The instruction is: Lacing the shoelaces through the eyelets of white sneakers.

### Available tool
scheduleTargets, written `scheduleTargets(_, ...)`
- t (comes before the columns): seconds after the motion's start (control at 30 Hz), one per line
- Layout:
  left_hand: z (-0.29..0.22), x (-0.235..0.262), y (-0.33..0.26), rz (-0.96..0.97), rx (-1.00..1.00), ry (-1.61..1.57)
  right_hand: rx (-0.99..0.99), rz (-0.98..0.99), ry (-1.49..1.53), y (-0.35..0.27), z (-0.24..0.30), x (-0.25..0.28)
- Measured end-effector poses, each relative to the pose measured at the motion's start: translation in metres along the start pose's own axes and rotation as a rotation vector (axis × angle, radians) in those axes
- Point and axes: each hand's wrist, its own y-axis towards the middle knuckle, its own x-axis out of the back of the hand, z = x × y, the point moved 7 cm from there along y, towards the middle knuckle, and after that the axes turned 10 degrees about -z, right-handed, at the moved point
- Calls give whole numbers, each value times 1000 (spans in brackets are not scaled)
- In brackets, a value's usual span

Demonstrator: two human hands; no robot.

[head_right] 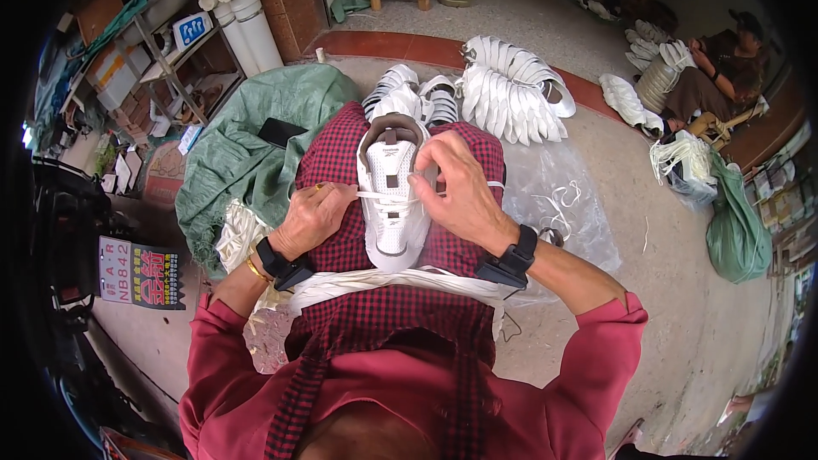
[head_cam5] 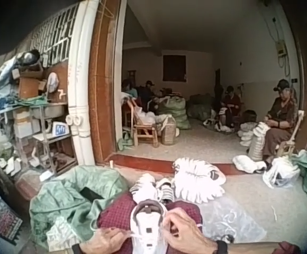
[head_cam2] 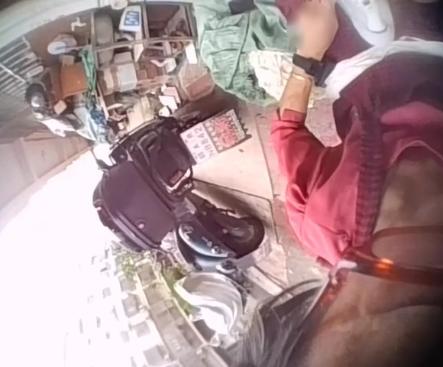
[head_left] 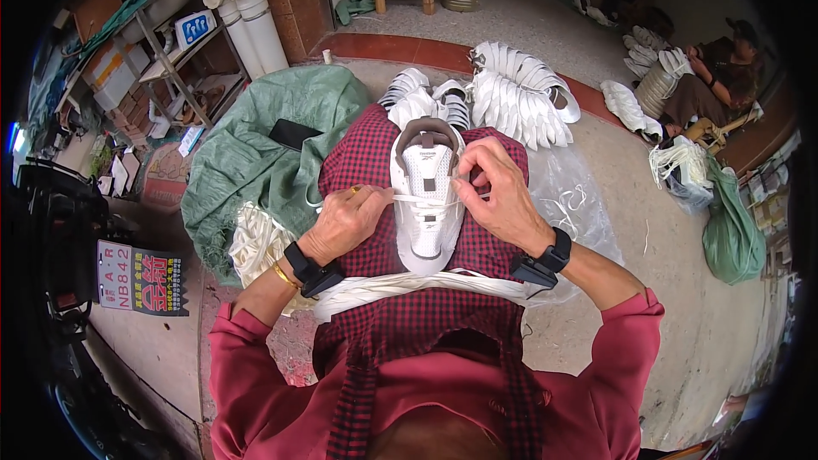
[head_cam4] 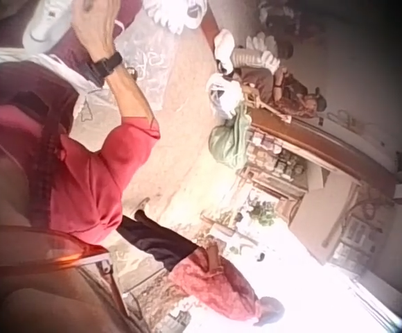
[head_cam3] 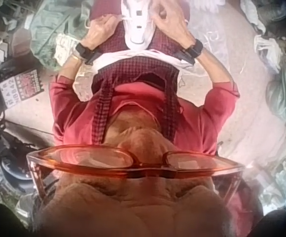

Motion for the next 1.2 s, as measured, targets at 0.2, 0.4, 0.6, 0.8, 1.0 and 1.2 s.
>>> scheduleTargets(0.2,0,2,4,-33,63,-37,215,346,-425,-30,-11,-5)
scheduleTargets(0.4,1,-1,1,-2,92,-36,516,233,-476,-24,33,-7)
scheduleTargets(0.6,4,3,-4,3,114,-37,443,208,-495,-22,-10,4)
scheduleTargets(0.8,0,8,-1,-13,-39,12,359,254,-519,-28,-32,10)
scheduleTargets(1.0,9,-1,-3,-77,72,-75,364,177,-406,-30,-46,-3)
scheduleTargets(1.2,8,-2,3,42,159,-111,287,339,-461,-18,-59,4)
